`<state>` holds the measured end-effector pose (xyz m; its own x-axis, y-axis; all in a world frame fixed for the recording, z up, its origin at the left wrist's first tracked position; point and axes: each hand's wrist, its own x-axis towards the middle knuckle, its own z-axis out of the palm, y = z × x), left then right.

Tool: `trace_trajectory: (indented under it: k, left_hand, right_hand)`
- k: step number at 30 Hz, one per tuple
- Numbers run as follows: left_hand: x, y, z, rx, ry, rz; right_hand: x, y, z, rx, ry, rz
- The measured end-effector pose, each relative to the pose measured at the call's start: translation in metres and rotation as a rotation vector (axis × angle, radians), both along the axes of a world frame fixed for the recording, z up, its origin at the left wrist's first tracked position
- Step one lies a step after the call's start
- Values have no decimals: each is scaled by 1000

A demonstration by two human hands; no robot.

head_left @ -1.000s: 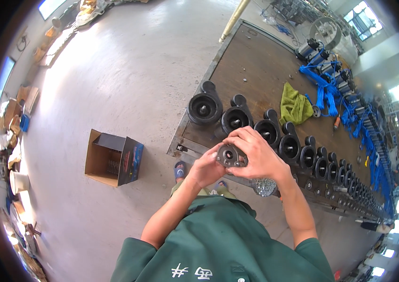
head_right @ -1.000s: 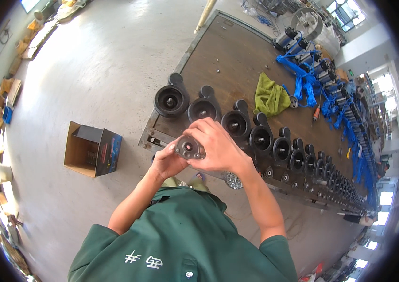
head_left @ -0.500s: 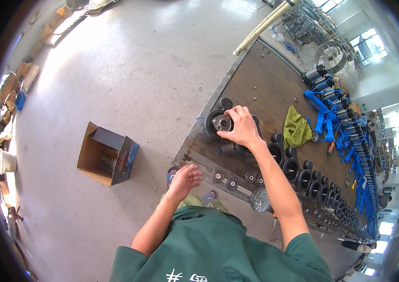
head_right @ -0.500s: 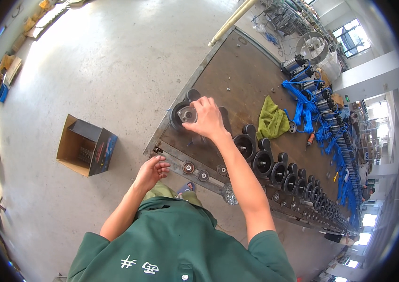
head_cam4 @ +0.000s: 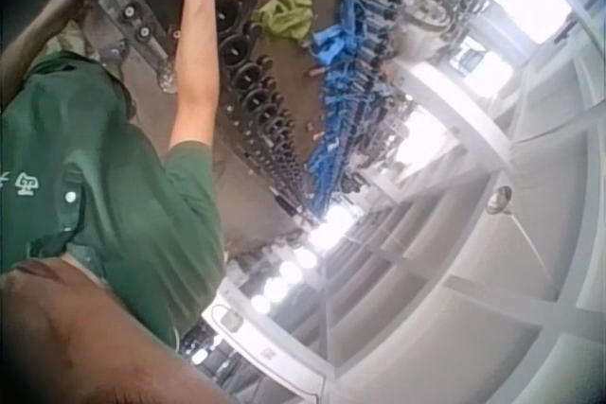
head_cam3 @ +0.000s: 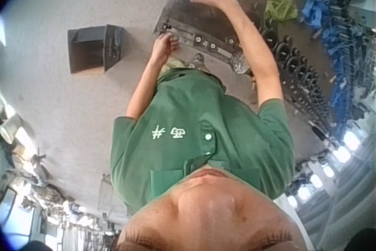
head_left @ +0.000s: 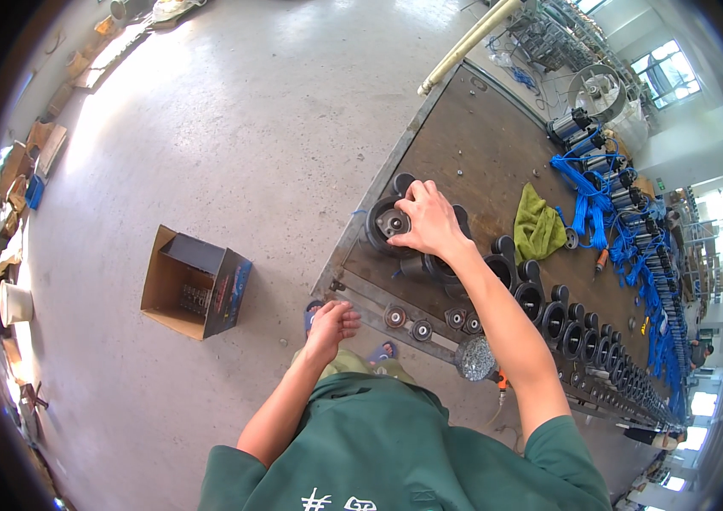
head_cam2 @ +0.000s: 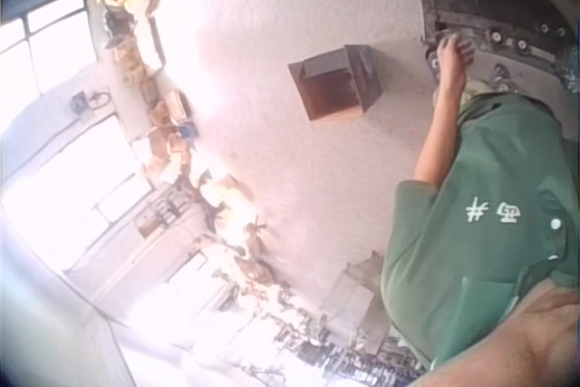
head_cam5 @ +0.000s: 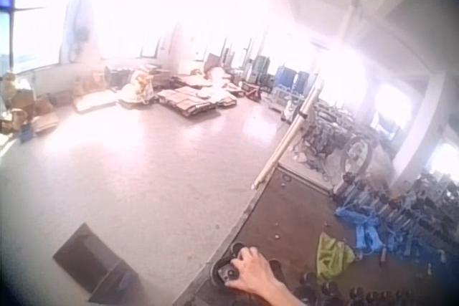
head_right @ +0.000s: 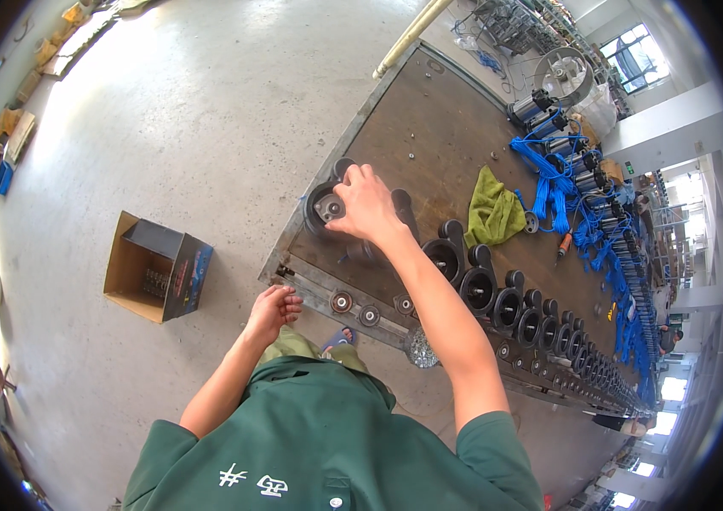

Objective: The person assembles industrial components by hand and using a pneumatic tool at a long workbench. The person wipes a component with a cloth, selects metal parts from a pile, places them onto a base, and then uses a pneumatic screwdriver to secure them.

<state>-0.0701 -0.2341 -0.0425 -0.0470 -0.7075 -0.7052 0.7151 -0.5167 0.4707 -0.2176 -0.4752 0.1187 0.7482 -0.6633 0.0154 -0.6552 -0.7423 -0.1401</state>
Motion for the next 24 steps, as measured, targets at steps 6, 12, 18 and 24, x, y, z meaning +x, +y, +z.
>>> trace_trajectory:
  k: [6,12,18,24]
  left_hand:
    - [-41,-18,-5,-293,-912,-200]
    - [-79,-36,7,-448,-1506,-677]
    - [-119,-43,3,-444,-1812,-879]
    - [-148,-43,-33,-326,-1970,-1021]
  right_hand:
    - [7,6,-1,-45,156,-47]
    - [-2,11,7,3,111,-69]
    - [-86,82,45,43,-476,-310]
    - [-252,208,-64,141,-228,-844]
